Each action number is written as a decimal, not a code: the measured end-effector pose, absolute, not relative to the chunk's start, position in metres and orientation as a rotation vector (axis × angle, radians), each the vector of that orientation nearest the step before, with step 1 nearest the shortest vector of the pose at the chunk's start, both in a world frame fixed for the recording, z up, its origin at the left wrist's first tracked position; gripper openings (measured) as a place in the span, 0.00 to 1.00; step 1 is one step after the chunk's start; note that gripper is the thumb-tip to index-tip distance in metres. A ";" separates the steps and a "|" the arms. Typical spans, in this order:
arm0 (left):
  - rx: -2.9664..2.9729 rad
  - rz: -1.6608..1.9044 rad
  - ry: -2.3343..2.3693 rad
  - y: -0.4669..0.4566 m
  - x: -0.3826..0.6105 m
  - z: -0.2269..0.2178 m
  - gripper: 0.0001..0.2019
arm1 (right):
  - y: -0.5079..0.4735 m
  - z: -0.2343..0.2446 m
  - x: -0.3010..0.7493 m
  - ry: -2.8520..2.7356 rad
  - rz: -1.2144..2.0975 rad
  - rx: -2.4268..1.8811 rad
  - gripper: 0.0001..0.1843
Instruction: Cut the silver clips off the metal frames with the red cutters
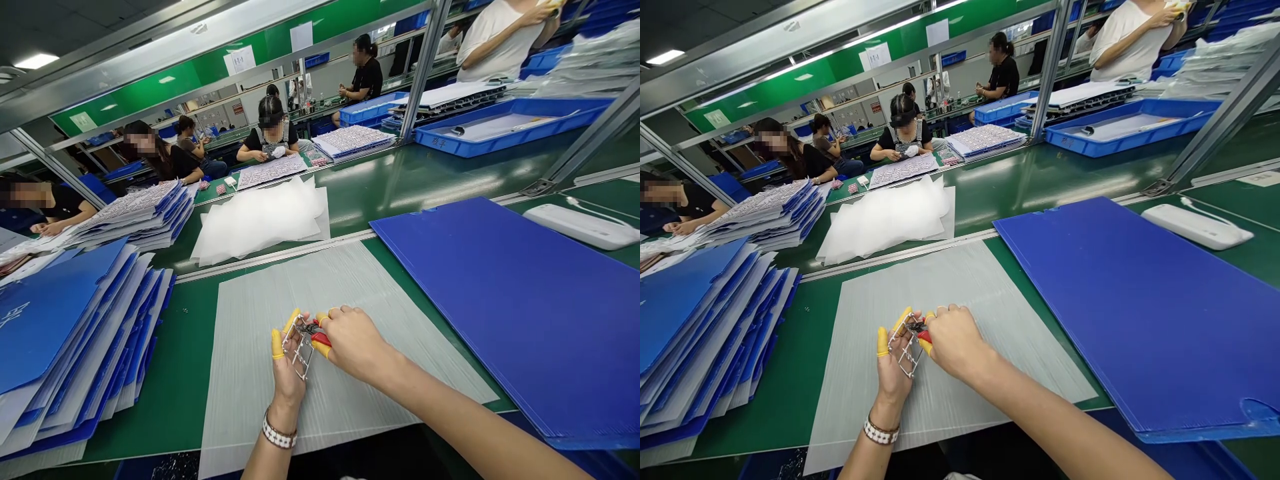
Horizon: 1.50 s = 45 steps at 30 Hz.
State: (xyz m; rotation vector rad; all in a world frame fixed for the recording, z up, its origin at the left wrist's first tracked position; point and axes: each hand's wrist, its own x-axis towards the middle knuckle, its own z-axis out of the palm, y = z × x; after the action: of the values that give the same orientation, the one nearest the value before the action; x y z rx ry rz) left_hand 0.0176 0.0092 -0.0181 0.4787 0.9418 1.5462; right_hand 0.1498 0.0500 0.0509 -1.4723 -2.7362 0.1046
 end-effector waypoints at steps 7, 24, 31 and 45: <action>0.519 1.545 0.946 0.009 0.017 -0.019 0.28 | 0.051 0.053 0.150 -2.768 0.099 -1.461 0.15; 0.310 1.563 0.799 0.022 0.003 -0.020 0.29 | 0.044 0.038 0.159 -2.724 0.095 -1.501 0.12; 0.345 1.591 0.815 0.020 0.007 -0.018 0.30 | 0.044 0.041 0.155 -2.745 0.123 -1.513 0.12; 0.419 1.630 0.828 0.017 0.011 -0.020 0.28 | 0.043 0.040 0.153 -2.754 0.089 -1.509 0.13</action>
State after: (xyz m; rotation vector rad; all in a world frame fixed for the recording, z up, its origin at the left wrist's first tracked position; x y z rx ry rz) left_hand 0.0112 0.0175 -0.0205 0.4186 0.8283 1.6301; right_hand 0.1526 0.0433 0.0402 -1.5091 -2.7537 0.0894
